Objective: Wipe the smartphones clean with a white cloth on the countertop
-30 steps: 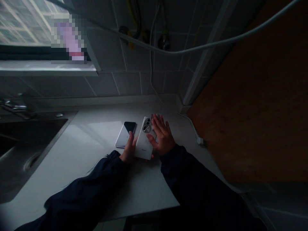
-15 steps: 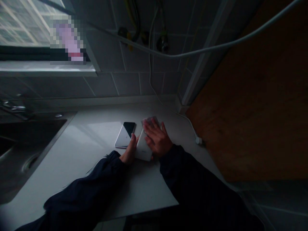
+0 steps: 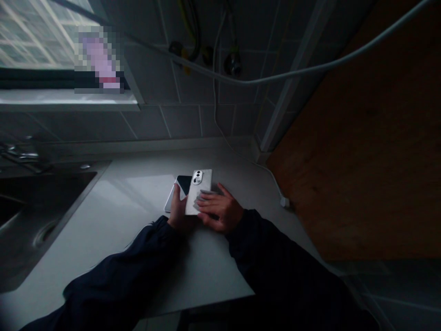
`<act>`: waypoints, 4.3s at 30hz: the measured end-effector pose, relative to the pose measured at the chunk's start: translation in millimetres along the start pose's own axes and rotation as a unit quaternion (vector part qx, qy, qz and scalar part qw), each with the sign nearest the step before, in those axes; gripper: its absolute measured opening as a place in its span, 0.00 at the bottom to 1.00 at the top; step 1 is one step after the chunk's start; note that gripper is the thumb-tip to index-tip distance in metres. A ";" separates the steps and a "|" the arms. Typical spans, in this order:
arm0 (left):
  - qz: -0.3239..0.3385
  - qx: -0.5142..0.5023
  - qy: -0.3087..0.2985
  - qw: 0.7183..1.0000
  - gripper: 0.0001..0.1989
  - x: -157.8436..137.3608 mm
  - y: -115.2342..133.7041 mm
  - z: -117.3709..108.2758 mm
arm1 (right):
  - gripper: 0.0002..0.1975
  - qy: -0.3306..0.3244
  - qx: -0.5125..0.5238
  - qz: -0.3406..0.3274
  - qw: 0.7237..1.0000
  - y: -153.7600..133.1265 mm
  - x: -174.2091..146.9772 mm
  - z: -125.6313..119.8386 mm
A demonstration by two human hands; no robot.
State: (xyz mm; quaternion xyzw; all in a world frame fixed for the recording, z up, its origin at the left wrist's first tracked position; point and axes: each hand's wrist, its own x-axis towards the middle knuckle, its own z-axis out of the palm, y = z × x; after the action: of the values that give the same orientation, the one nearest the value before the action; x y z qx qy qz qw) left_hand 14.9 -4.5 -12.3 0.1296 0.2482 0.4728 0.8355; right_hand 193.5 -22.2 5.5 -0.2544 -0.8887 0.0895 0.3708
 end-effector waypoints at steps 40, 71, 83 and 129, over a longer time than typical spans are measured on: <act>0.158 0.289 -0.014 0.944 0.52 -5.6 -13.6 7.0 | 0.22 0.105 0.304 0.476 0.819 20.5 4.7 7.8; 0.256 0.856 0.229 0.386 0.35 -5.2 25.4 -17.8 | 0.17 0.071 0.211 0.507 0.833 43.8 -8.7 13.0; 0.322 0.818 0.197 0.433 0.31 1.1 43.7 -25.3 | 0.19 0.087 0.095 0.516 0.847 45.2 -9.1 15.5; 0.150 0.107 -0.008 0.983 0.42 -4.1 26.4 2.9 | 0.43 0.038 0.185 0.286 0.939 -15.3 3.8 21.7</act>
State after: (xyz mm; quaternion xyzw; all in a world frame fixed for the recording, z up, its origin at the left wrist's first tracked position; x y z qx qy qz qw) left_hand -4.4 5.7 3.2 0.2576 0.2684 0.5629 0.7381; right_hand 170.0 -32.7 -2.2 -0.4279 -0.7314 0.3453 0.4034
